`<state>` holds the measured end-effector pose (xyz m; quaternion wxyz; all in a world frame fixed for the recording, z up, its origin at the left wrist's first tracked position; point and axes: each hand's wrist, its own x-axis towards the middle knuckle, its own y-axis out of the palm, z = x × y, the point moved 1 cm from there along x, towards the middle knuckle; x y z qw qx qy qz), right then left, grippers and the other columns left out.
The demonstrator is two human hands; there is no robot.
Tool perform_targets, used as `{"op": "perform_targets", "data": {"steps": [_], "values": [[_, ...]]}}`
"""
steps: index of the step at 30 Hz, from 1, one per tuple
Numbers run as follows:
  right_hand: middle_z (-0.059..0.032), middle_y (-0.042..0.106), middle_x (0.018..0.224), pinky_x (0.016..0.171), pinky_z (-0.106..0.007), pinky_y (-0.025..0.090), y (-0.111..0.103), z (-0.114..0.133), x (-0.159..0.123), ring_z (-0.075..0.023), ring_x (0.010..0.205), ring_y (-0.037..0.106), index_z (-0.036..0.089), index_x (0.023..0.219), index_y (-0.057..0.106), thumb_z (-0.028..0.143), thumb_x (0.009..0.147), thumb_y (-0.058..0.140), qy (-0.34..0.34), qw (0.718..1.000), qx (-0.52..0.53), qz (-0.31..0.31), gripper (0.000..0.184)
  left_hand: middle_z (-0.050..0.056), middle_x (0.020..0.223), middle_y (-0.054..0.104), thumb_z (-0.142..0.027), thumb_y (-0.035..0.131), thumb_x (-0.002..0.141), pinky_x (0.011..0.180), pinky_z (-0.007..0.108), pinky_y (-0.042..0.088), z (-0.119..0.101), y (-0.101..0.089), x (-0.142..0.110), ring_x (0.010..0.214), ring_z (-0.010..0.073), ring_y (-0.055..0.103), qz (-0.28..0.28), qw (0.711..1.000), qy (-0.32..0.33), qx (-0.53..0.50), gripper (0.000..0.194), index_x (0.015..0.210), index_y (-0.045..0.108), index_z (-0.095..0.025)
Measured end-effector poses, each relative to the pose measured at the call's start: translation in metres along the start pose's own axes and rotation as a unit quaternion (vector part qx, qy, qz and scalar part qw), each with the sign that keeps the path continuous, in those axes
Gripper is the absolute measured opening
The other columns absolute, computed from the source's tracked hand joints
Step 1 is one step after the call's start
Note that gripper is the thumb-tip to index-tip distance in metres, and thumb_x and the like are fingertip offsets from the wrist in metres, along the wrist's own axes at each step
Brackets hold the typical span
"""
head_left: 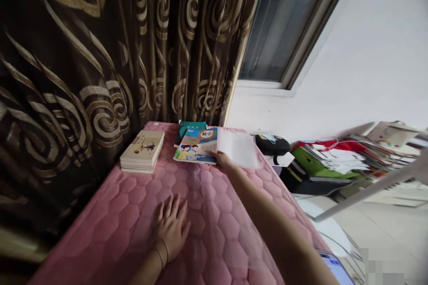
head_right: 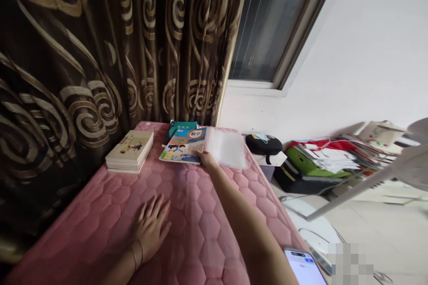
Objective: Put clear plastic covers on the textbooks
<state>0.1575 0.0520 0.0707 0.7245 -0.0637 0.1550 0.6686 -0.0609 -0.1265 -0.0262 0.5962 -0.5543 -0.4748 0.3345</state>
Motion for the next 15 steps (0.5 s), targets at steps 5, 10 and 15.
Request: {"op": "perform_targets", "data": {"steps": [5,10,15], "values": [[0.0009,0.060,0.063,0.038,-0.019,0.043,-0.032,-0.010,-0.061,-0.0091,0.044,0.051,0.017,0.088,0.059,0.029,0.084,0.058,-0.025,0.999,0.016,0.032,0.013,0.006,0.152,0.029,-0.035,0.044,0.086,0.110,0.053,0.020,-0.003,-0.001,0.001,0.139,0.0309,0.025,0.005,1.000,-0.012,0.001,0.057,0.142,0.036,-0.028],[-0.0051,0.068,0.076,0.049,-0.025,0.048,-0.083,-0.047,-0.129,-0.0176,0.060,0.062,0.019,0.093,0.064,0.049,0.080,0.055,-0.052,0.997,-0.053,0.028,0.033,0.014,0.150,0.033,-0.036,0.041,0.088,0.108,0.053,0.026,0.001,-0.001,0.002,0.134,0.0320,0.035,-0.024,1.000,-0.004,-0.007,0.058,0.143,0.035,-0.018],[-0.0083,0.070,0.084,0.062,-0.032,0.053,-0.118,-0.088,-0.166,-0.0245,0.073,0.068,0.023,0.102,0.065,0.062,0.080,0.047,-0.028,0.990,-0.136,0.014,0.049,0.012,0.144,0.042,-0.025,0.026,0.094,0.108,0.044,0.036,0.002,-0.003,0.007,0.132,0.0223,0.040,-0.077,0.986,-0.008,-0.146,0.051,0.145,0.027,-0.017]]}}
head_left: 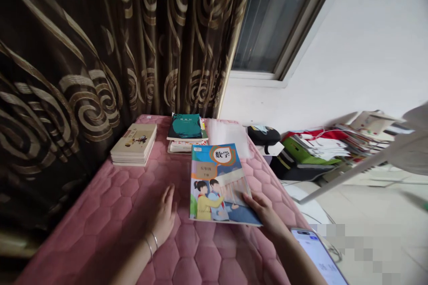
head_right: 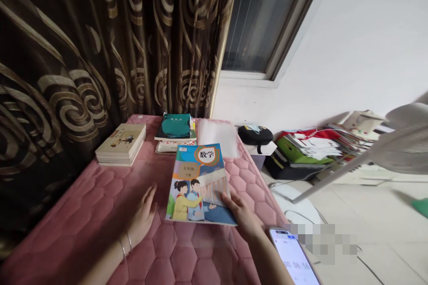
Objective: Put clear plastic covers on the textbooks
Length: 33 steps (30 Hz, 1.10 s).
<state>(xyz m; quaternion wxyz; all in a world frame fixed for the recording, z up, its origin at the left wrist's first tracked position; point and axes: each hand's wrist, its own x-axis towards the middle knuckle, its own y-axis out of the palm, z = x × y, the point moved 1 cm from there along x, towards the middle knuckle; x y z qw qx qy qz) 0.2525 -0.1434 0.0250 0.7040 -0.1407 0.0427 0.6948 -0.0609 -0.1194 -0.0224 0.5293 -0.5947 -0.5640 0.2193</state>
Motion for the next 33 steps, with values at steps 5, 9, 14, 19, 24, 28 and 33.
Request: {"op": "perform_targets", "data": {"steps": [5,9,14,19,24,28,33], "values": [[-0.0056,0.072,0.084,0.064,-0.034,0.053,0.003,-0.015,-0.015,-0.0251,0.074,0.067,0.024,0.105,0.066,0.061,0.076,0.053,0.034,0.999,0.025,0.007,0.049,0.010,0.147,0.039,-0.029,0.024,0.097,0.109,0.037,0.037,-0.023,0.004,0.001,0.134,0.0166,0.037,0.044,0.993,0.015,-0.112,0.049,0.145,0.026,-0.019],[-0.0022,0.071,0.081,0.066,-0.030,0.051,0.005,-0.014,-0.017,-0.0237,0.076,0.065,0.023,0.087,0.068,0.060,0.074,0.054,0.009,0.998,-0.068,-0.018,0.042,0.009,0.147,0.039,-0.035,0.035,0.094,0.111,0.042,0.033,-0.039,0.009,-0.003,0.135,0.0217,0.035,0.102,0.990,0.049,-0.080,0.049,0.141,0.036,-0.020],[-0.0036,0.067,0.065,0.052,-0.026,0.042,-0.002,-0.012,0.005,-0.0200,0.062,0.061,0.018,0.073,0.063,0.053,0.077,0.048,0.022,0.970,-0.239,-0.046,0.038,0.011,0.151,0.032,-0.037,0.052,0.086,0.112,0.051,0.029,-0.041,0.014,-0.009,0.138,0.0280,0.028,0.107,0.989,0.092,-0.032,0.056,0.139,0.039,-0.021],[-0.0061,0.071,0.073,0.052,-0.026,0.042,-0.007,-0.022,0.031,-0.0201,0.064,0.063,0.018,0.079,0.064,0.042,0.077,0.047,0.014,0.966,-0.233,-0.109,0.030,0.016,0.152,0.027,-0.044,0.064,0.076,0.111,0.058,0.023,-0.040,0.013,-0.010,0.140,0.0339,0.022,0.130,0.985,0.107,-0.022,0.079,0.143,0.031,-0.020],[-0.0071,0.073,0.077,0.055,-0.027,0.045,-0.009,-0.031,0.032,-0.0221,0.068,0.065,0.016,0.085,0.067,0.046,0.072,0.053,0.002,0.980,-0.161,-0.114,0.036,0.018,0.154,0.019,-0.055,0.076,0.058,0.110,0.063,0.022,-0.037,0.012,-0.010,0.140,0.0392,0.017,0.162,0.979,0.124,-0.026,0.104,0.144,0.029,-0.021],[-0.0069,0.072,0.077,0.056,-0.027,0.045,-0.009,-0.027,0.027,-0.0225,0.071,0.065,0.016,0.084,0.068,0.049,0.071,0.054,-0.003,0.979,-0.165,-0.120,0.038,0.016,0.152,0.025,-0.055,0.076,0.058,0.110,0.061,0.023,-0.034,0.014,-0.010,0.138,0.0386,0.025,0.138,0.981,0.133,-0.029,0.098,0.141,0.036,-0.023],[-0.0055,0.070,0.074,0.059,-0.027,0.043,-0.010,-0.023,0.023,-0.0209,0.070,0.062,0.016,0.077,0.068,0.052,0.069,0.054,-0.023,0.981,-0.162,-0.101,0.039,0.012,0.149,0.031,-0.048,0.080,0.057,0.108,0.061,0.028,-0.036,0.012,-0.013,0.134,0.0390,0.032,0.106,0.984,0.136,-0.050,0.089,0.136,0.043,-0.029]]}}
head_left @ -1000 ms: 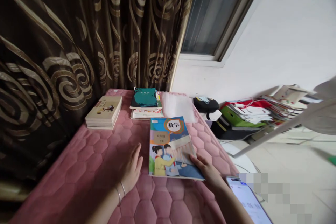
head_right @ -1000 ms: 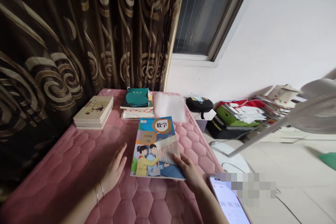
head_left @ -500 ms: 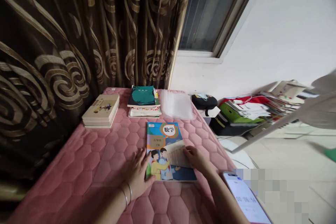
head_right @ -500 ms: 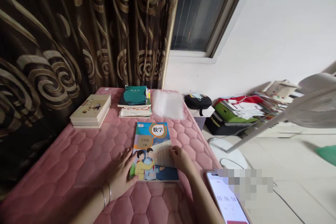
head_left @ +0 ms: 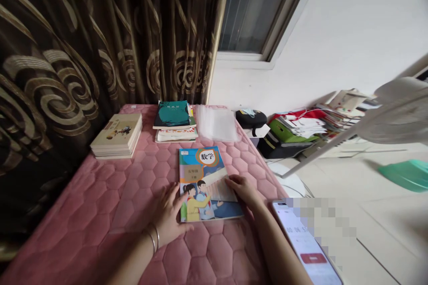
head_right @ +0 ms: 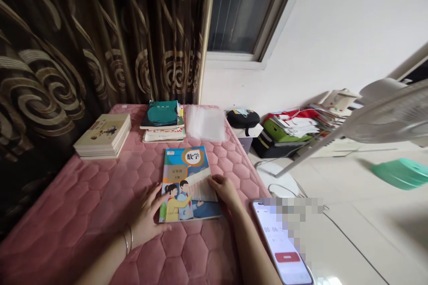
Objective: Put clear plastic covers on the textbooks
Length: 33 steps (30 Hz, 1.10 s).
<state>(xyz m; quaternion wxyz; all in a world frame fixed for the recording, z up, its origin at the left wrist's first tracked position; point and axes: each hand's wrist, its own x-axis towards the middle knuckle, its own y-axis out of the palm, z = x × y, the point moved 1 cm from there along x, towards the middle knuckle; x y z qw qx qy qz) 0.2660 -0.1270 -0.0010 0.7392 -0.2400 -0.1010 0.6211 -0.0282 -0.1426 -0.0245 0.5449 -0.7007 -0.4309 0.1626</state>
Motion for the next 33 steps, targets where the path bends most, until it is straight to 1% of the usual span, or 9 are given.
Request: {"op": "perform_targets", "data": {"steps": [2,6,9,11,15,19,23,28,33], "values": [[-0.0039,0.067,0.069,0.057,-0.027,0.042,-0.001,-0.001,-0.001,-0.0190,0.066,0.059,0.016,0.072,0.066,0.052,0.068,0.054,-0.001,1.000,0.003,0.000,0.039,0.012,0.148,0.031,-0.043,0.081,0.057,0.107,0.061,0.030,-0.002,-0.001,-0.001,0.133,0.0388,0.032,-0.009,1.000,0.000,-0.011,0.086,0.134,0.045,-0.031],[-0.0003,0.059,0.059,0.054,-0.025,0.038,-0.002,-0.002,-0.001,-0.0152,0.059,0.052,0.017,0.062,0.060,0.052,0.067,0.056,-0.014,1.000,-0.001,-0.014,0.036,0.012,0.144,0.034,-0.038,0.081,0.055,0.105,0.060,0.033,-0.007,-0.003,-0.003,0.131,0.0389,0.033,-0.026,0.999,-0.003,-0.034,0.077,0.125,0.052,-0.028],[0.0004,0.057,0.057,0.053,-0.025,0.036,-0.002,-0.002,-0.002,-0.0143,0.057,0.050,0.017,0.060,0.059,0.052,0.067,0.057,-0.017,1.000,0.003,-0.008,0.036,0.012,0.139,0.036,-0.032,0.080,0.055,0.103,0.058,0.035,-0.010,-0.005,-0.002,0.129,0.0378,0.036,-0.035,0.998,-0.004,-0.048,0.068,0.118,0.055,-0.026],[-0.0001,0.058,0.059,0.053,-0.025,0.036,-0.002,-0.002,-0.002,-0.0146,0.058,0.050,0.017,0.062,0.060,0.053,0.067,0.057,-0.017,1.000,0.007,-0.009,0.036,0.012,0.137,0.036,-0.028,0.078,0.056,0.102,0.055,0.038,-0.013,-0.007,-0.001,0.128,0.0366,0.037,-0.041,0.997,-0.003,-0.058,0.065,0.116,0.055,-0.026],[-0.0012,0.060,0.062,0.053,-0.024,0.036,-0.003,0.000,-0.004,-0.0147,0.060,0.051,0.017,0.065,0.062,0.052,0.068,0.057,-0.014,1.000,0.013,0.001,0.036,0.012,0.136,0.034,-0.026,0.077,0.054,0.101,0.054,0.040,-0.015,-0.008,-0.001,0.127,0.0367,0.038,-0.039,0.997,0.001,-0.068,0.067,0.117,0.053,-0.025],[0.0003,0.057,0.058,0.052,-0.024,0.035,-0.003,0.000,-0.003,-0.0135,0.057,0.048,0.017,0.063,0.061,0.051,0.067,0.057,-0.014,1.000,0.010,0.004,0.034,0.012,0.135,0.035,-0.027,0.077,0.053,0.101,0.054,0.040,-0.016,-0.008,-0.001,0.128,0.0376,0.037,-0.036,0.997,-0.004,-0.062,0.068,0.117,0.052,-0.025],[0.0001,0.057,0.060,0.053,-0.024,0.035,-0.002,-0.002,-0.003,-0.0134,0.057,0.048,0.017,0.064,0.062,0.051,0.067,0.057,-0.014,1.000,0.006,0.002,0.035,0.012,0.132,0.037,-0.028,0.077,0.053,0.100,0.054,0.040,-0.016,-0.008,-0.001,0.127,0.0377,0.038,-0.031,0.998,-0.011,-0.057,0.068,0.117,0.053,-0.025],[-0.0010,0.060,0.061,0.055,-0.026,0.037,-0.002,-0.001,-0.004,-0.0158,0.060,0.051,0.017,0.065,0.063,0.053,0.066,0.055,-0.012,1.000,-0.008,0.002,0.037,0.013,0.134,0.036,-0.029,0.076,0.052,0.102,0.053,0.039,-0.017,-0.009,-0.001,0.127,0.0371,0.038,-0.026,0.998,-0.027,-0.058,0.075,0.122,0.049,-0.024],[-0.0021,0.062,0.063,0.055,-0.027,0.039,-0.002,-0.002,-0.003,-0.0186,0.063,0.055,0.019,0.065,0.062,0.055,0.066,0.052,-0.010,0.999,-0.042,-0.001,0.038,0.011,0.136,0.037,-0.029,0.076,0.049,0.102,0.052,0.039,-0.018,-0.007,-0.003,0.126,0.0369,0.039,-0.020,0.997,-0.040,-0.056,0.078,0.122,0.048,-0.025]]}}
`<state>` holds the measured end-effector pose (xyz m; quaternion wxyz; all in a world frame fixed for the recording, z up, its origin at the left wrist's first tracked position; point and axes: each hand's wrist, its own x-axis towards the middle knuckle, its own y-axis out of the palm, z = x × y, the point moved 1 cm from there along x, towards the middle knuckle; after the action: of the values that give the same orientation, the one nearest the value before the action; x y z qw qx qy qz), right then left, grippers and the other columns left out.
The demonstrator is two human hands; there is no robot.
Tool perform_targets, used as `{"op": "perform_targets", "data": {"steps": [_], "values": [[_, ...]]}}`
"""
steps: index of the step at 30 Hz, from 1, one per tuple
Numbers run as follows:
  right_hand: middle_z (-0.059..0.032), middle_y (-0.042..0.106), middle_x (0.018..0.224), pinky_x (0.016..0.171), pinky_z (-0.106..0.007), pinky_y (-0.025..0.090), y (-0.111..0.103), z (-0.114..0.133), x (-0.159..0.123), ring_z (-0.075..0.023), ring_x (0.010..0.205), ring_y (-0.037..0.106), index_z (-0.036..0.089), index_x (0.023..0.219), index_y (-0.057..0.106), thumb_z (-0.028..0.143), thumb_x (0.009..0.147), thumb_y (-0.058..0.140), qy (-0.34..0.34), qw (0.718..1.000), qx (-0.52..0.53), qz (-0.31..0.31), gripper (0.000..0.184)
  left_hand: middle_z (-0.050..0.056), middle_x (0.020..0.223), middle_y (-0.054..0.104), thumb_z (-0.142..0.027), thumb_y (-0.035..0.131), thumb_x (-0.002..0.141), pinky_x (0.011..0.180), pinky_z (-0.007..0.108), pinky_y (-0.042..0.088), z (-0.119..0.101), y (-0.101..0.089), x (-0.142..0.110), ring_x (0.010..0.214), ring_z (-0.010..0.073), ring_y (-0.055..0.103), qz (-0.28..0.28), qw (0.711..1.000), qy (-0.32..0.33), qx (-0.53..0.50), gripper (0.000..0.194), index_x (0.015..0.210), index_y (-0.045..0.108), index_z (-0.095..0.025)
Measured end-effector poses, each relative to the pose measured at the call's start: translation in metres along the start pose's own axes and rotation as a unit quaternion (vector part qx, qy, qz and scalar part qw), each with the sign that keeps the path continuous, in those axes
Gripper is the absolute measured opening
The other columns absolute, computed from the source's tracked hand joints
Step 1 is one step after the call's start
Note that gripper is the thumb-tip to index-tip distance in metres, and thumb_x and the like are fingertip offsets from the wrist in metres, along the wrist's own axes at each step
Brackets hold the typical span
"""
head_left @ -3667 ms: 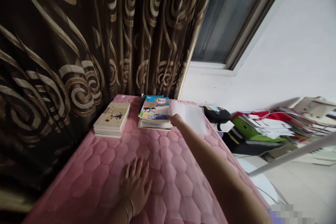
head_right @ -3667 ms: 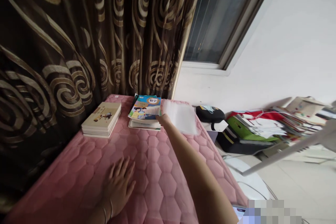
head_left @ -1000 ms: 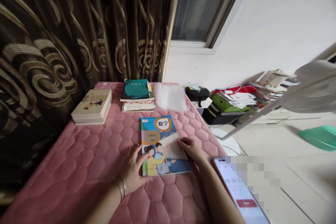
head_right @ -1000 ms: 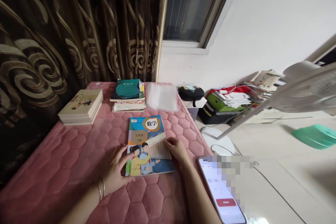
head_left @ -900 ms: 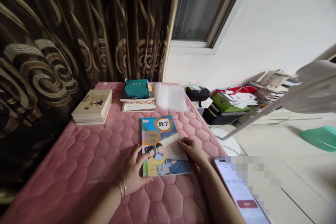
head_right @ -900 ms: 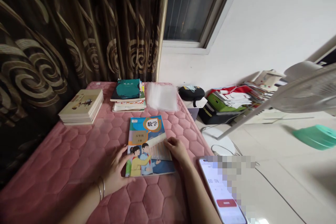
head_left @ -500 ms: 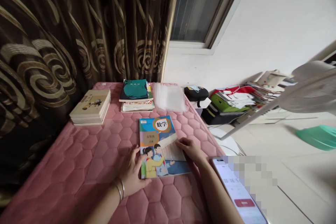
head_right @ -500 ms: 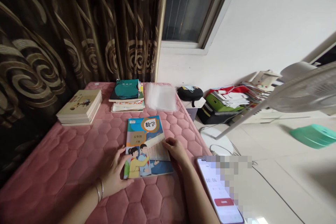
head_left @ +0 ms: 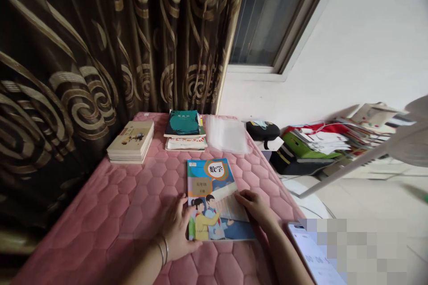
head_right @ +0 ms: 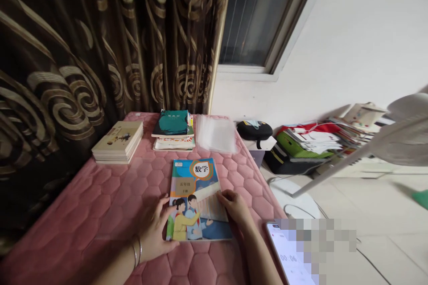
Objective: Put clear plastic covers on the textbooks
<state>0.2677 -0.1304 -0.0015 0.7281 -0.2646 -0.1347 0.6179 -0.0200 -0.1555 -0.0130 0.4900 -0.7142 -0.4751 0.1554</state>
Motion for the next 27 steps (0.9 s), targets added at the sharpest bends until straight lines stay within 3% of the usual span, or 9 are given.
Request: {"op": "perform_targets", "data": {"steps": [19,27], "values": [[-0.0039,0.064,0.064,0.053,-0.027,0.038,0.0047,-0.0026,0.0005,-0.0199,0.063,0.057,0.017,0.066,0.064,0.056,0.069,0.049,-0.007,1.000,-0.013,-0.018,0.041,0.015,0.140,0.032,-0.033,0.073,0.055,0.104,0.055,0.038,0.0055,0.0079,-0.0022,0.131,0.0391,0.034,-0.009,0.999,0.011,0.030,0.077,0.127,0.046,-0.022],[-0.0030,0.063,0.061,0.054,-0.027,0.039,0.0107,-0.0006,0.0004,-0.0198,0.062,0.057,0.020,0.059,0.060,0.053,0.070,0.049,-0.016,0.996,-0.044,-0.075,0.036,0.015,0.149,0.023,-0.029,0.071,0.057,0.107,0.052,0.036,0.0042,0.0085,-0.0011,0.135,0.0379,0.029,-0.014,0.999,0.014,0.028,0.073,0.125,0.047,-0.020]]}}
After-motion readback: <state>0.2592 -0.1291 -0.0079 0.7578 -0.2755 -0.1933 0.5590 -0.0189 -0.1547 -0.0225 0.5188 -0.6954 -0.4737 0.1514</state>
